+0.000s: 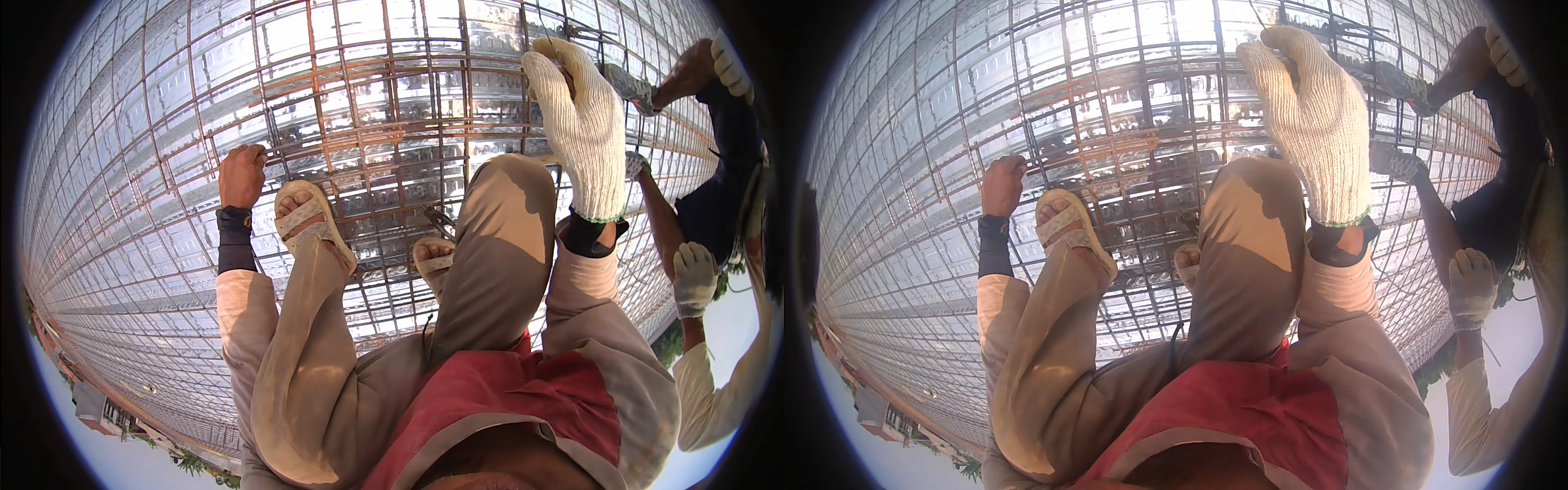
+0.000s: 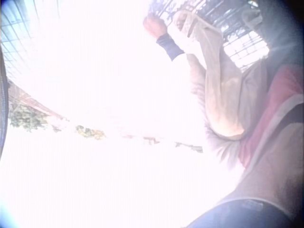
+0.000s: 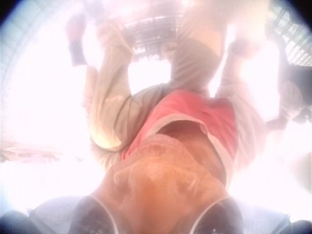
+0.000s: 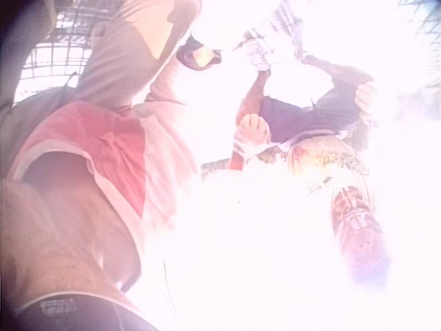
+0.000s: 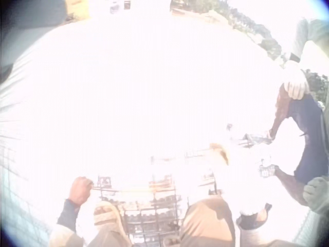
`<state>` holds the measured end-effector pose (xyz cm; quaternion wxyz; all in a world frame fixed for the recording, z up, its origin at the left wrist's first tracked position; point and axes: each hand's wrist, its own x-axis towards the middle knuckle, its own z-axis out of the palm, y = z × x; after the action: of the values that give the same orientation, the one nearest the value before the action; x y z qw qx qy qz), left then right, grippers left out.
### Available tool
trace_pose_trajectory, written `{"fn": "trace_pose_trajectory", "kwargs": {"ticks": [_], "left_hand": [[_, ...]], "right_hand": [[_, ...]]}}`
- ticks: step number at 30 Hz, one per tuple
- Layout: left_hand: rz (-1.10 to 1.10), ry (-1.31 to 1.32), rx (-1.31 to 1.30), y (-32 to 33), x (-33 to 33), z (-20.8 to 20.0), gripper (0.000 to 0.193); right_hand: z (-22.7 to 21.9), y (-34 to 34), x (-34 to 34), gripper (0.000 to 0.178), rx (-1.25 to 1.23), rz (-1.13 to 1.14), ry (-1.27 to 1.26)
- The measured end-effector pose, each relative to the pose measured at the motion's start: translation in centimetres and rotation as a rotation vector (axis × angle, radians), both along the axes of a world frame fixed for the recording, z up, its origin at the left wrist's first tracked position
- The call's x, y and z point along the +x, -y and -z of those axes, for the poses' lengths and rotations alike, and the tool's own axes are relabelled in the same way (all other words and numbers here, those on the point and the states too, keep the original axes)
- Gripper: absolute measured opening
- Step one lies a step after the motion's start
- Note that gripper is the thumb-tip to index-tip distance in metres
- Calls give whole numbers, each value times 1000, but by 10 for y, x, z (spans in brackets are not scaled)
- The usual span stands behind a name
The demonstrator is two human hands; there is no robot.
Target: The person uses pliers to twist and secure wire ties on a metal scaffolding grid. They repeatedly reach for ties, position them around intersecting bars, and twist them to fasten the structure.
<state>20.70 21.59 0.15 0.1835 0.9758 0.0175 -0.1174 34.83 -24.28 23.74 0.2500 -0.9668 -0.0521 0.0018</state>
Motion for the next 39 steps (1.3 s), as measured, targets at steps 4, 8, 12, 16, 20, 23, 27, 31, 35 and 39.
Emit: {"fn": "trace_pose_trajectory", "kwargs": {"ticks": [4, 8, 12, 16, 20, 23, 27, 31, 35, 39], "left_hand": [[-61, 42, -36, 3, -3, 5, 19], [-74, 44, -74, 1, -2, 1, 19], [-92, 21, -68, 4, -2, -1, 19], [-124, 37, -56, 8, -2, 4, 19], [-122, 37, -63, 4, -4, 8, 18], [-79, 14, -33, 4, 0, -2, 19], [-68, 13, -25, 3, 0, -1, 20], [-74, 52, -44, 4, -2, 3, 18], [-72, 101, -46, 3, -7, 6, 17], [-90, 105, -41, 5, -8, 11, 19]], "right_hand": [[10, -17, -10, 38, 108, -130, 3], [31, -28, -11, 27, 89, -273, 51], [35, -40, -5, 21, 219, -172, -92], [70, -9, 6, 26, 27, -395, 202], [44, -44, 4, 43, 267, -67, -206], [42, -57, 0, 46, 250, -64, -238], [42, -57, 4, 45, 228, -54, -274], [44, -59, 5, 45, 226, -57, -273], [42, -66, 6, 45, 253, -91, -331], [43, -53, 15, 47, 275, -15, -396]]}}
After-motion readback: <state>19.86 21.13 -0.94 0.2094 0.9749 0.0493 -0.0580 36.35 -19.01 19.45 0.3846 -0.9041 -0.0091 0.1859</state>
